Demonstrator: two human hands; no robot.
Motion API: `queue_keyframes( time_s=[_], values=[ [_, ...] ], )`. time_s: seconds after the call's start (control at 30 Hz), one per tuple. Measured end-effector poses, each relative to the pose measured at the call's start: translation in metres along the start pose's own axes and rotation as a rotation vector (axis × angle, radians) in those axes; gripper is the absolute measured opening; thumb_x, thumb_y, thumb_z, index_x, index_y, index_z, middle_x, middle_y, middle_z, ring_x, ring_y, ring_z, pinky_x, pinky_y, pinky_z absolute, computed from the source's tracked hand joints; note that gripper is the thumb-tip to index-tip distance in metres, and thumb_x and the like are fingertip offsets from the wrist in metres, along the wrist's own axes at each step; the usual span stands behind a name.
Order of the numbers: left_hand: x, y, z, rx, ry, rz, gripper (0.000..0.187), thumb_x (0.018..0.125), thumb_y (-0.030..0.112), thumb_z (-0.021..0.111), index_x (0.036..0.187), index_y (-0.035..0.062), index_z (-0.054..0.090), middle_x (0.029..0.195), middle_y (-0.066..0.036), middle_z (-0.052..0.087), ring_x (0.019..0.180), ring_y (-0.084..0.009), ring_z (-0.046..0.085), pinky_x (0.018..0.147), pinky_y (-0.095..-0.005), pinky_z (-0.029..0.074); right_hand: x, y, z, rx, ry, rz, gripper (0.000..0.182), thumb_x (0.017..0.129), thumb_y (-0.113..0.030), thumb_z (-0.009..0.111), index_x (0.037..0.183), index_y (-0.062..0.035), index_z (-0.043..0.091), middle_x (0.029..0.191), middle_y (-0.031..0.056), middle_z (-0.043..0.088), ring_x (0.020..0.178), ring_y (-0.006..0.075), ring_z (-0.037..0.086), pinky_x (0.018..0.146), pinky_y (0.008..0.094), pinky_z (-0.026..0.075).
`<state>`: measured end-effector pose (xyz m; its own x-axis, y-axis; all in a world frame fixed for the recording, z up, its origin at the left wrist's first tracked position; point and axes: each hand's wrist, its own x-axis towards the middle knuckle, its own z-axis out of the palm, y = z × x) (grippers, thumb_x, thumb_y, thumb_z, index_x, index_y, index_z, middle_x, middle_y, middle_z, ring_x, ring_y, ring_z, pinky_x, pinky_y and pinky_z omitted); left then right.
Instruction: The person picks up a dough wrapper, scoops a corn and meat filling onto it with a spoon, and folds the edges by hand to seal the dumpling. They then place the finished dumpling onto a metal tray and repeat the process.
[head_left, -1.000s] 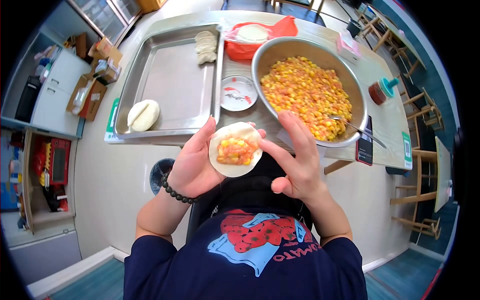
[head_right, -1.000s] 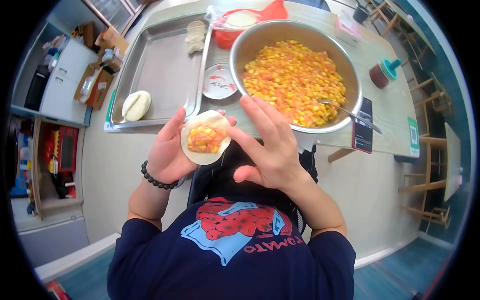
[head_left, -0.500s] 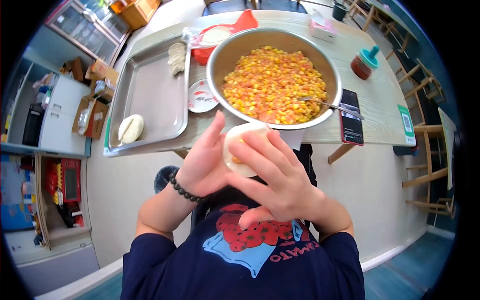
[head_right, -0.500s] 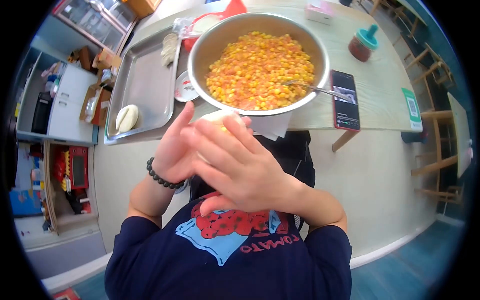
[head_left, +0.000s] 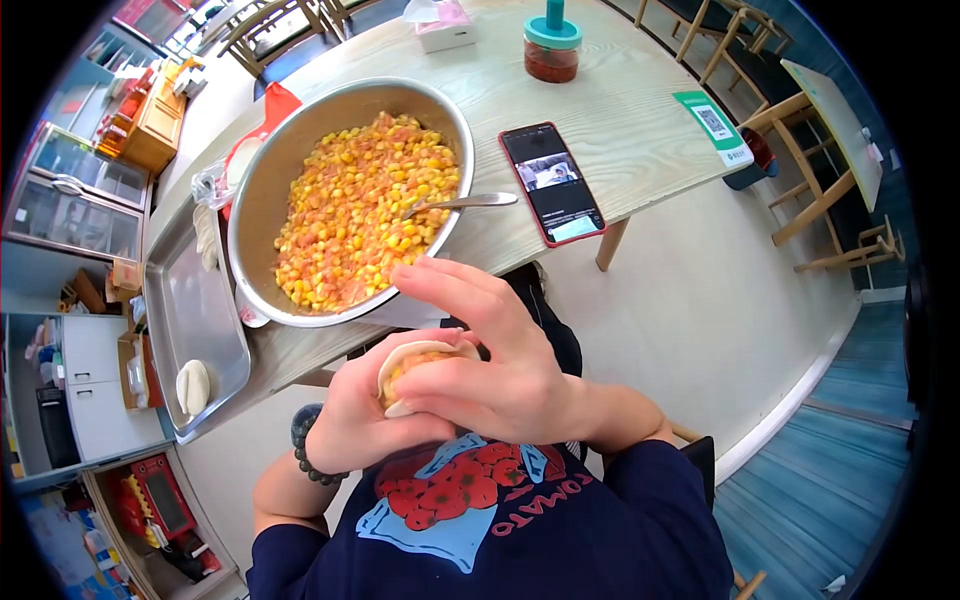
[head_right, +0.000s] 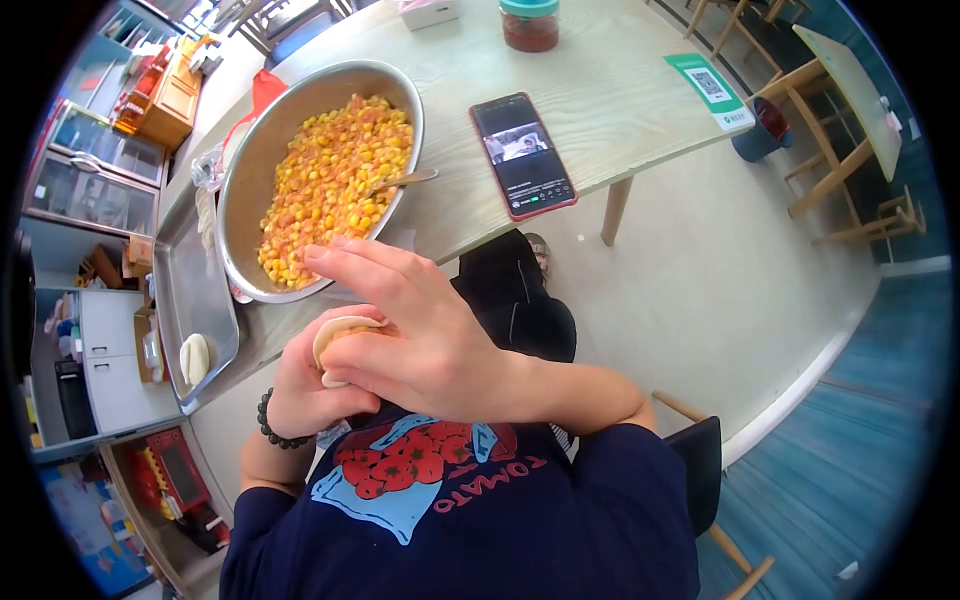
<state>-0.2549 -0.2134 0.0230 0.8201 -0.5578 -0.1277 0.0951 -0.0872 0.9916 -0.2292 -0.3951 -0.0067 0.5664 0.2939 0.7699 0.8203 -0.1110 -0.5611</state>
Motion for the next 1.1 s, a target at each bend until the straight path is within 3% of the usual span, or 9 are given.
queue_keyframes(
  time_s=[0.1, 0.17, 0.27, 0.37, 0.63, 0.87, 1.03, 1.1],
  values=[
    [0.016, -0.008, 0.008, 0.020, 0.020, 0.104, 0.056, 0.077, 0.004, 0.073, 0.125, -0.0005, 0.046, 0.122, -0.013, 0.057, 0.114, -0.0199, 0.055, 0.097, -0.0317, 0.043, -0.008, 0.006, -0.017, 0.014, 0.019, 0.016, 0.020, 0.074, -0.013, 0.072, 0.093, -0.0097, 0.067, 0.126, 0.0223, 0.050, 0.115, 0.0375, 0.050, 0.095, 0.0425, 0.042],
    [0.025, -0.016, 0.012, -0.043, 0.037, 0.160, 0.051, 0.078, -0.002, 0.068, 0.124, -0.0012, 0.046, 0.124, -0.016, 0.056, 0.117, -0.0218, 0.053, 0.099, -0.0335, 0.042, -0.019, 0.008, -0.033, -0.049, 0.079, 0.077, 0.013, 0.081, -0.016, 0.067, 0.091, -0.0081, 0.065, 0.115, 0.0192, 0.054, 0.103, 0.0327, 0.054, 0.087, 0.0396, 0.045],
    [0.037, -0.022, 0.013, -0.257, 0.069, 0.250, 0.047, 0.078, -0.009, 0.060, 0.123, -0.0018, 0.045, 0.126, -0.022, 0.053, 0.118, -0.0266, 0.052, 0.101, -0.0381, 0.040, -0.040, 0.013, -0.038, -0.019, 0.233, 0.252, 0.013, 0.072, -0.002, 0.069, 0.081, -0.0046, 0.060, 0.088, 0.0085, 0.057, 0.076, 0.0226, 0.057, 0.065, 0.0314, 0.047],
    [0.051, -0.029, 0.020, -0.374, 0.052, 0.319, 0.045, 0.079, -0.008, 0.059, 0.122, -0.0019, 0.044, 0.126, -0.023, 0.052, 0.118, -0.0287, 0.052, 0.102, -0.0398, 0.040, -0.045, 0.017, -0.034, 0.026, 0.271, 0.385, 0.019, 0.069, 0.000, 0.070, 0.084, -0.0045, 0.059, 0.088, 0.0089, 0.056, 0.075, 0.0218, 0.057, 0.064, 0.0299, 0.047],
    [0.070, -0.038, 0.030, -0.440, 0.108, 0.303, 0.038, 0.083, -0.006, 0.056, 0.119, -0.0015, 0.045, 0.125, -0.024, 0.052, 0.118, -0.0280, 0.052, 0.101, -0.0401, 0.041, -0.043, 0.025, -0.038, 0.109, 0.245, 0.447, 0.026, 0.066, 0.000, 0.074, 0.086, -0.0049, 0.058, 0.085, 0.0078, 0.055, 0.075, 0.0193, 0.056, 0.064, 0.0271, 0.046],
    [0.070, -0.040, 0.028, -0.359, 0.106, 0.345, 0.041, 0.081, -0.010, 0.058, 0.119, -0.0015, 0.045, 0.126, -0.024, 0.051, 0.122, -0.0296, 0.049, 0.102, -0.0411, 0.040, -0.041, 0.031, -0.033, -0.007, 0.256, 0.341, 0.027, 0.067, 0.001, 0.075, 0.086, -0.0047, 0.058, 0.085, 0.0061, 0.054, 0.074, 0.0164, 0.056, 0.063, 0.0266, 0.046],
    [0.072, -0.044, 0.026, -0.301, 0.087, 0.469, 0.045, 0.080, -0.010, 0.059, 0.121, -0.0009, 0.044, 0.129, -0.023, 0.050, 0.127, -0.0314, 0.043, 0.104, -0.0420, 0.038, -0.032, 0.029, -0.034, 0.106, 0.265, 0.494, 0.026, 0.068, 0.000, 0.074, 0.089, -0.0044, 0.058, 0.085, 0.0060, 0.055, 0.069, 0.0153, 0.054, 0.059, 0.0260, 0.045],
    [0.074, -0.044, 0.024, -0.241, 0.085, 0.487, 0.046, 0.080, -0.010, 0.059, 0.122, -0.0004, 0.043, 0.129, -0.022, 0.050, 0.128, -0.0315, 0.042, 0.105, -0.0422, 0.037, -0.033, 0.030, -0.034, 0.112, 0.259, 0.463, 0.023, 0.069, 0.000, 0.073, 0.087, -0.0047, 0.058, 0.083, 0.0058, 0.055, 0.069, 0.0155, 0.054, 0.059, 0.0260, 0.045]
  ],
)
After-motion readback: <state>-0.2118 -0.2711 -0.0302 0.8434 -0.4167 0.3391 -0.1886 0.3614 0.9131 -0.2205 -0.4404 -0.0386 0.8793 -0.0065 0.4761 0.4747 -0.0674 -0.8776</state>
